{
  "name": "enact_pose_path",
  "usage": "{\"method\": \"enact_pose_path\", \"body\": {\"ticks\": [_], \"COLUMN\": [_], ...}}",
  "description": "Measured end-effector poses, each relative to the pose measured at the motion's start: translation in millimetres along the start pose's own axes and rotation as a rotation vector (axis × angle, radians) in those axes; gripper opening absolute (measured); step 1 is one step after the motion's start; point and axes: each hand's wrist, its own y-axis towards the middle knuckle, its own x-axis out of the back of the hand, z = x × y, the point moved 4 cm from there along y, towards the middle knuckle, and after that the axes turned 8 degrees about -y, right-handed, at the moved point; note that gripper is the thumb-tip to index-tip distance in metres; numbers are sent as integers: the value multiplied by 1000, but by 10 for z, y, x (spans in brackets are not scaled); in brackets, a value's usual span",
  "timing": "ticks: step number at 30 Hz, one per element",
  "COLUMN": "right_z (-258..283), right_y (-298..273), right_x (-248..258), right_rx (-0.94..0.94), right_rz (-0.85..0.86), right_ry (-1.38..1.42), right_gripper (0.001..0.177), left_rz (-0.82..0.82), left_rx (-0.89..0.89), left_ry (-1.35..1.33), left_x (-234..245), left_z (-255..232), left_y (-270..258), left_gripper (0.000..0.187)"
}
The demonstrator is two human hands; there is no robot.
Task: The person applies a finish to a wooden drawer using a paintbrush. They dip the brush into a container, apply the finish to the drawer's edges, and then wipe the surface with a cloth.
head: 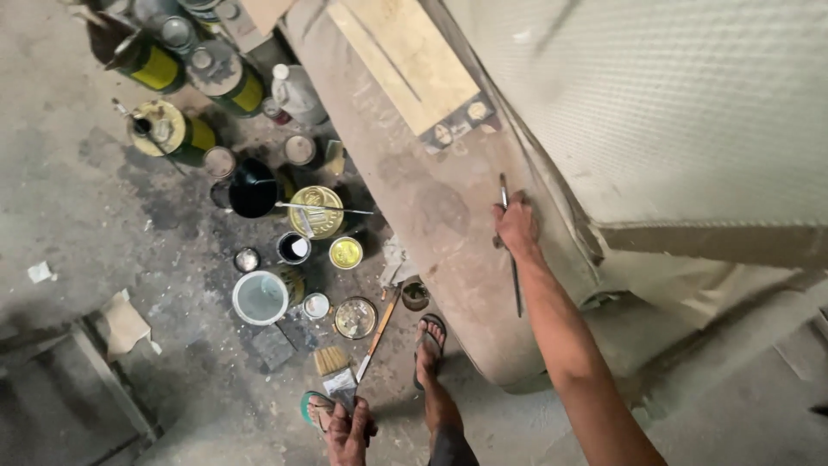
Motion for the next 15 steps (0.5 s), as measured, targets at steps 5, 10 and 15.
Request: {"method": "enact_pose_path", "body": {"ticks": [5, 10, 15], "right_z": [60, 300, 160], "right_y": [251, -380, -1453], "right_x": [63, 1131, 2071], "right_rx": [-15, 205, 228], "right_rz": [93, -6, -324], "right_ry": [-167, 138, 514], "right_gripper": [32, 15, 32], "left_rz": [69, -68, 39], "left_rx": [-25, 167, 87], "left_ry": [-133, -270, -238], "left_x": [-35, -122, -284], "left_z": [213, -43, -443], "left_y": [113, -1, -62], "left_gripper": [20, 18, 26]}}
